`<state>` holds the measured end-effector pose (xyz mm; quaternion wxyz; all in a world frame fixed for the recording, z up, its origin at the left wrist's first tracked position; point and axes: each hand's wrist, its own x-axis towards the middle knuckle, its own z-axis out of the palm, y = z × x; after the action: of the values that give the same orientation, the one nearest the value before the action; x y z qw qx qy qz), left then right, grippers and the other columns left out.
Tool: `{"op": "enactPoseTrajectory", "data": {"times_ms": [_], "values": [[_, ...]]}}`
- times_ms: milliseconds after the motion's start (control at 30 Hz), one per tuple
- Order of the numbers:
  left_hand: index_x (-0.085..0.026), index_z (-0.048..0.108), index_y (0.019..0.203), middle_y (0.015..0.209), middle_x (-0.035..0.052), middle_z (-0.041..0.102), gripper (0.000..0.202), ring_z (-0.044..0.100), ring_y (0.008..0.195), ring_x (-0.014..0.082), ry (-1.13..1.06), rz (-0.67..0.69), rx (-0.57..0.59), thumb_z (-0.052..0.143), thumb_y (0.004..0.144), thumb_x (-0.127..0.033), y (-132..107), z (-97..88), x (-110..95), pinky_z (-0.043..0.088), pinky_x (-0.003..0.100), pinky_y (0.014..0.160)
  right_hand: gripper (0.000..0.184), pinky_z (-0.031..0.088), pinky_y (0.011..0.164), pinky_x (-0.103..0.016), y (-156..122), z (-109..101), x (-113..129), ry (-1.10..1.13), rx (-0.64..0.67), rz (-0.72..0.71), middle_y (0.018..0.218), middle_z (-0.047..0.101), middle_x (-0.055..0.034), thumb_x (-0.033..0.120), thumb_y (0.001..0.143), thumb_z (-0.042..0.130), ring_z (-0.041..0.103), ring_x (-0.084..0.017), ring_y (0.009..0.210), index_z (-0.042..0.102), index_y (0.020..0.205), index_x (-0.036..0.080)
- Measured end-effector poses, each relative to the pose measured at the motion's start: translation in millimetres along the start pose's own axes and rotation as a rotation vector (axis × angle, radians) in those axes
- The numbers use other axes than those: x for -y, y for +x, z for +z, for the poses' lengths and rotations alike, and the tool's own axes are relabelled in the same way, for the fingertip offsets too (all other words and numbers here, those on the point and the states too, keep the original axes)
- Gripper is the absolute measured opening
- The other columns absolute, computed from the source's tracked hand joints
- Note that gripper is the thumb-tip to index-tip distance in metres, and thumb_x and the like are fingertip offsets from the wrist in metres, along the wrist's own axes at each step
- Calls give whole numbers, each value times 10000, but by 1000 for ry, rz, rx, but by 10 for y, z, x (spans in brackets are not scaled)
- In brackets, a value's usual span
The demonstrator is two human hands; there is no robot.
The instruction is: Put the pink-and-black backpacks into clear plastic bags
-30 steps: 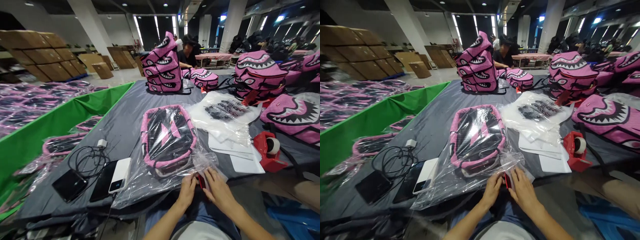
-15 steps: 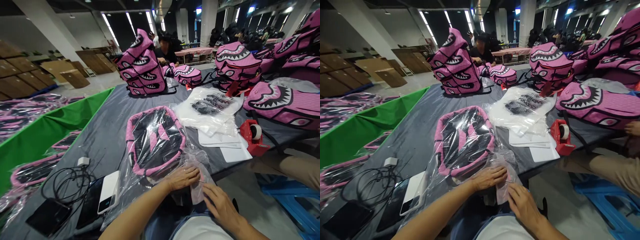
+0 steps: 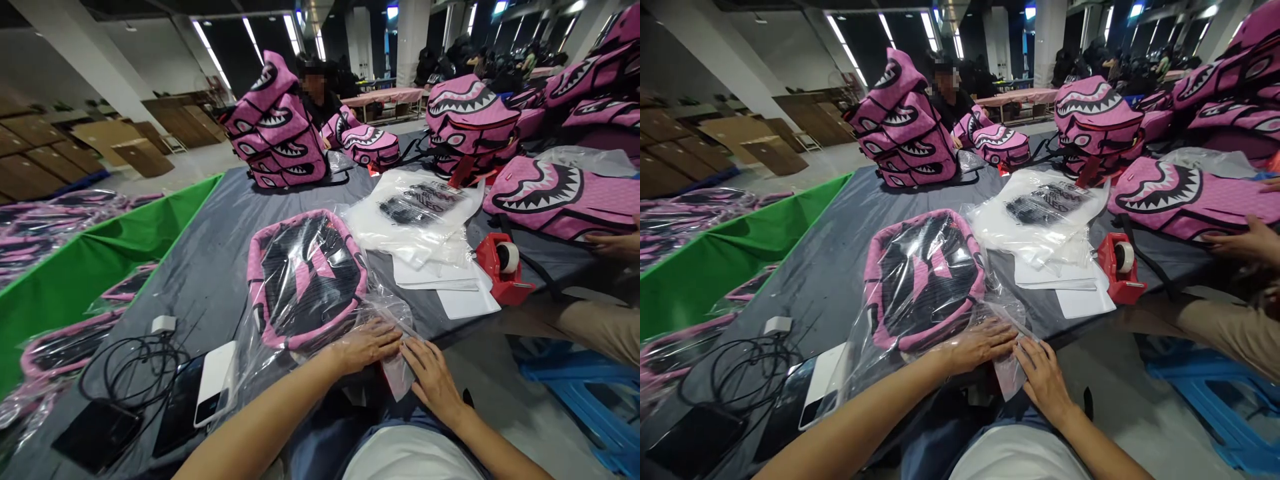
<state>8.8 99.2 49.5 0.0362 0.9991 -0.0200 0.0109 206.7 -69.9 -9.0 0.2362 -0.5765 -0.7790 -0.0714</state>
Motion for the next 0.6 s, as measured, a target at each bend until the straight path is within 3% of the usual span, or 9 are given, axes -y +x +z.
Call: {"op": "enactPoseTrajectory", "data": {"times_ms": [167, 300, 433, 600], "values": [[-157, 531, 1398, 1463, 141, 584, 383, 522, 1374, 274, 94, -29, -56, 480, 1020, -191, 87, 107, 15, 431, 472, 1127, 546, 426, 978, -393, 198, 158, -24, 58, -153, 97, 1229, 710, -110, 51, 885, 474, 616, -236, 1141, 558, 1409, 178], [-132, 585, 1314, 1377, 165, 644, 315, 593, 1292, 279, 106, -23, -146, 464, 1031, -195, 105, 41, -14, 482, 466, 1074, 288, 448, 854, -366, 335, 54, -91, 212, -277, 75, 1062, 751, -93, 187, 1006, 445, 676, -207, 951, 636, 1221, 174], [-108, 546, 1352, 1293, 167, 696, 340, 637, 1236, 237, 79, 1, -274, 432, 1036, -161, 52, -87, -49, 486, 434, 1090, 291, 488, 786, -372, 430, -246, -170, 296, -362, -31, 1004, 747, -106, 245, 1018, 428, 699, -221, 907, 633, 1208, 165], [-118, 496, 1398, 1324, 157, 685, 369, 571, 1337, 220, 49, 66, -343, 431, 1035, -146, -101, -198, -129, 417, 445, 1187, 368, 552, 727, -328, 227, -461, -11, 327, -320, -79, 975, 755, -85, 71, 984, 400, 716, -194, 865, 605, 1269, 183]]}}
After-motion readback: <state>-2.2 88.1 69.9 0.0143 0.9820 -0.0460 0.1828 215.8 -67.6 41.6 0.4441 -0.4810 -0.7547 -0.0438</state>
